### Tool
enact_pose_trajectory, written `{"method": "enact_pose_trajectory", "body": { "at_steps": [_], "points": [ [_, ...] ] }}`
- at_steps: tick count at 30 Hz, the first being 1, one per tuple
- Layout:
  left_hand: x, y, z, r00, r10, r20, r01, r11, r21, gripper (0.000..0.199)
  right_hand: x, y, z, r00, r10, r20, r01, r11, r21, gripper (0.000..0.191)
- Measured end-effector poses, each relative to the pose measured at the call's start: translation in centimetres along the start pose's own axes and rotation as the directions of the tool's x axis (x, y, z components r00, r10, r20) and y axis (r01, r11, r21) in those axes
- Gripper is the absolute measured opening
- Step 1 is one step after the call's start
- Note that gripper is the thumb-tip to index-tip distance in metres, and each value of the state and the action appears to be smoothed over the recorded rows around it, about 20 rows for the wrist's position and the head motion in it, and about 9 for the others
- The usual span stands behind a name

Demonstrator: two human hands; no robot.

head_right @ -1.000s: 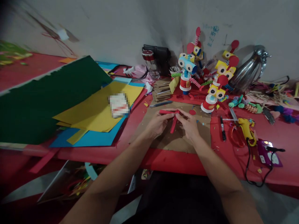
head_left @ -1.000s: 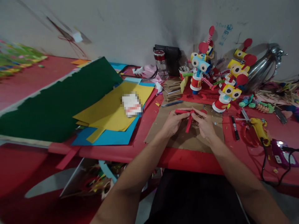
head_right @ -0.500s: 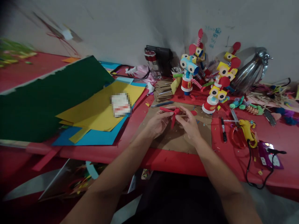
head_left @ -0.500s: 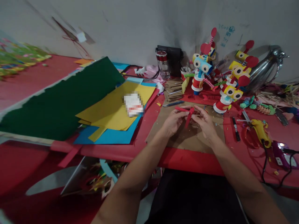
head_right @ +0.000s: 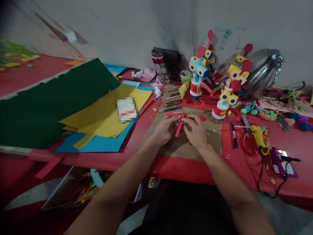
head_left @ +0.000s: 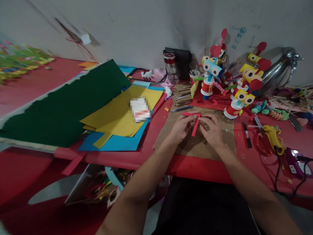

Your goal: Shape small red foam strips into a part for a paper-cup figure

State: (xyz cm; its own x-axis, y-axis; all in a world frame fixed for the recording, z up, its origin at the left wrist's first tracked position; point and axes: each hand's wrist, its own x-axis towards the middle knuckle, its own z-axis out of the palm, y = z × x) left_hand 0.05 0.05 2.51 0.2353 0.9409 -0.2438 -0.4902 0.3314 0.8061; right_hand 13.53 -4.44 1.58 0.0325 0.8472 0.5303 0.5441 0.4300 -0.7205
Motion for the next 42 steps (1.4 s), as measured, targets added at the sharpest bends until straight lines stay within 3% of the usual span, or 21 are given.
{"method": "enact_pose_trajectory", "body": {
  "at_steps": [5, 11, 18, 24, 29, 35, 42],
  "points": [
    [-0.3, -0.4, 0.4, 0.995, 0.102, 0.014, -0.103, 0.994, 0.036, 0.018, 0.0, 0.6, 0.1, 1.000, -0.006, -0.025, 0.005, 1.000, -0.031, 0.021],
    [-0.6, -0.5, 0.4, 0.989, 0.133, 0.060, -0.137, 0.988, 0.068, 0.023, 0.2, 0.5, -0.4, 0.999, 0.012, -0.032, -0.011, 1.000, 0.020, 0.021],
    [-0.6, -0.8, 0.2, 0.981, 0.174, 0.084, -0.182, 0.978, 0.098, 0.025, 0.4, 0.1, 0.0, 0.979, 0.131, -0.156, -0.120, 0.990, 0.079, 0.018],
    [-0.6, -0.6, 0.4, 0.983, 0.165, 0.079, -0.174, 0.977, 0.125, 0.025, 0.7, -0.3, -0.3, 0.963, 0.257, -0.085, -0.238, 0.953, 0.187, 0.019],
    [-0.8, -0.3, 0.4, 0.980, 0.175, 0.094, -0.190, 0.962, 0.195, 0.024, 1.1, -0.3, -0.7, 0.960, 0.276, -0.050, -0.257, 0.936, 0.240, 0.014],
    [-0.6, -0.7, -0.1, 0.964, 0.240, 0.111, -0.260, 0.937, 0.235, 0.027, 1.3, 0.5, -0.4, 0.877, 0.478, 0.056, -0.449, 0.771, 0.452, 0.024],
    [0.1, -1.3, -0.3, 0.968, 0.216, 0.125, -0.236, 0.956, 0.175, 0.028, 1.1, 0.1, 0.1, 0.777, 0.612, 0.145, -0.524, 0.502, 0.688, 0.023]
  ]
}}
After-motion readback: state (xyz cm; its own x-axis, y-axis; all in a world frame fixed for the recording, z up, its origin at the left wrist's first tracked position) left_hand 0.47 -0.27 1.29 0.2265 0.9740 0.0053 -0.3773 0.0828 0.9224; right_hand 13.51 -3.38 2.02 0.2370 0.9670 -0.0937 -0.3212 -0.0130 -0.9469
